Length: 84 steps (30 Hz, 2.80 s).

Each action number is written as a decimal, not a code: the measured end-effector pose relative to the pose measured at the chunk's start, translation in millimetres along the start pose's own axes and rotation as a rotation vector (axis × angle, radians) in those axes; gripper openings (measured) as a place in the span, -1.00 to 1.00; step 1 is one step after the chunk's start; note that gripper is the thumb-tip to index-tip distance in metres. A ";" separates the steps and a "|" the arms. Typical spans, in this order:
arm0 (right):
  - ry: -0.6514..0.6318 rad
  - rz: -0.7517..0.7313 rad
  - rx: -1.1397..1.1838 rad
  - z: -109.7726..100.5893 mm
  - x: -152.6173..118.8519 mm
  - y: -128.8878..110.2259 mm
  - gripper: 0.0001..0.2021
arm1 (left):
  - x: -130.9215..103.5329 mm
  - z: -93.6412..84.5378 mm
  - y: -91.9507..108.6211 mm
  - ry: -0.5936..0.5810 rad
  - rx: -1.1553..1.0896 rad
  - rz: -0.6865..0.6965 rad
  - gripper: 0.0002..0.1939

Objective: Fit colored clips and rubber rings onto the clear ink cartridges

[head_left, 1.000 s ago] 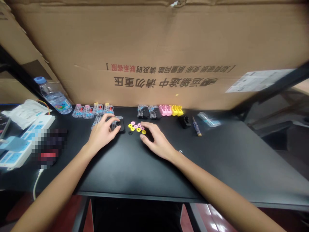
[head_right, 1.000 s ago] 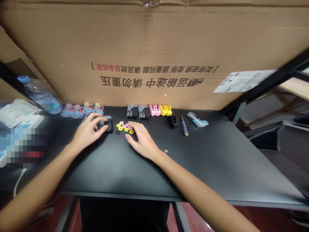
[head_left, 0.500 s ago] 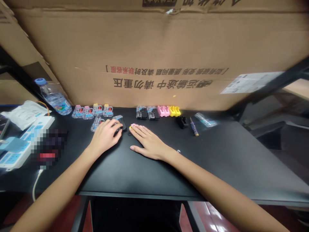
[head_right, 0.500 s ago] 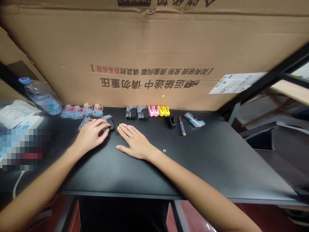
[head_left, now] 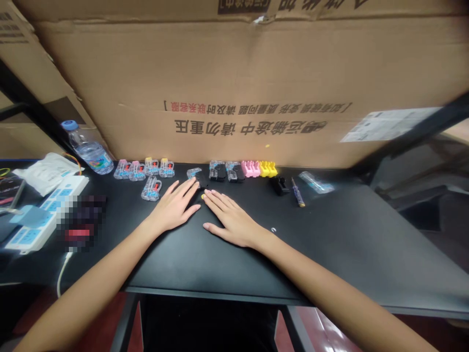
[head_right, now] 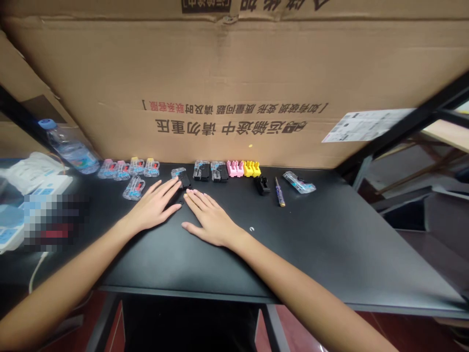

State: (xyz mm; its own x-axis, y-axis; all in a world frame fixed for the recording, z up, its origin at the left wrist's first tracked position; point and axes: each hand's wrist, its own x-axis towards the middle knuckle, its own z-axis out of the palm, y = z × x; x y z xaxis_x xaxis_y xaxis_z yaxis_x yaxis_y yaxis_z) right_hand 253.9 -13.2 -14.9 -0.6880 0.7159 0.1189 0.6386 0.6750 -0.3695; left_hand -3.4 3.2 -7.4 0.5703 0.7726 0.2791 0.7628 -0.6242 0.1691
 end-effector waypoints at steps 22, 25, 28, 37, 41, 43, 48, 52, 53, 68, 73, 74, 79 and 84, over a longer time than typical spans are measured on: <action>0.102 0.024 0.009 1.4 30.8 12.3 -0.29 | -0.3 1.1 -6.6 0.050 0.036 -0.026 -0.46; 0.099 0.028 -0.010 1.0 30.6 11.7 -0.29 | -2.0 0.0 -5.8 0.061 0.041 -0.025 -0.48; 0.101 0.045 -0.019 0.1 30.8 11.6 -0.29 | -3.8 -1.5 -5.5 0.058 0.061 -0.024 -0.51; 0.145 0.077 -0.005 1.6 29.2 12.2 -0.29 | -7.0 -29.5 -24.5 0.193 0.165 -0.119 -0.65; 0.355 0.068 -0.050 -23.9 22.0 19.9 -0.39 | -9.4 -43.9 -39.9 0.205 0.238 -0.265 -0.77; 0.539 0.128 -0.109 -45.8 12.1 37.0 -0.48 | -10.2 -48.8 -43.8 0.179 0.257 -0.323 -0.73; 0.658 0.526 -0.360 -84.3 -27.7 109.7 -0.65 | -9.9 -52.2 -42.7 -0.018 0.196 -0.499 -0.69; 0.423 0.714 -0.337 -84.6 -47.4 145.5 -0.74 | -8.1 -47.8 -37.2 -0.123 0.085 -0.515 -0.70; 0.382 0.723 -0.310 -83.8 -48.5 147.3 -0.78 | -7.7 -46.1 -35.7 -0.122 0.041 -0.481 -0.70; 0.664 0.579 0.240 -77.5 -23.0 95.8 -0.78 | -7.6 -30.3 -51.0 0.085 -0.103 -0.228 -0.54; 0.602 0.403 0.293 -50.4 -7.9 84.0 -0.70 | -9.8 -27.1 -55.6 0.018 -0.039 -0.278 -0.44; 0.595 0.384 0.285 -46.0 -5.7 82.8 -0.69 | -10.1 -27.3 -55.3 0.013 -0.029 -0.281 -0.43; 0.572 0.369 0.268 -34.7 -0.5 81.5 -0.66 | -10.0 -31.4 -52.4 0.025 -0.004 -0.274 -0.47; 0.573 0.348 0.309 -34.0 -0.2 79.1 -0.67 | -7.5 -38.5 -46.1 0.146 0.033 -0.231 -0.62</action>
State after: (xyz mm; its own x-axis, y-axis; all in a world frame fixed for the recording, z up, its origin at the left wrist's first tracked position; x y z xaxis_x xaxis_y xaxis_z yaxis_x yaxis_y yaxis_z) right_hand 316.2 46.1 -12.8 -0.1213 0.9175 0.3789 0.6030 0.3713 -0.7061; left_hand -54.6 21.7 19.1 0.3320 0.8675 0.3704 0.8784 -0.4274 0.2137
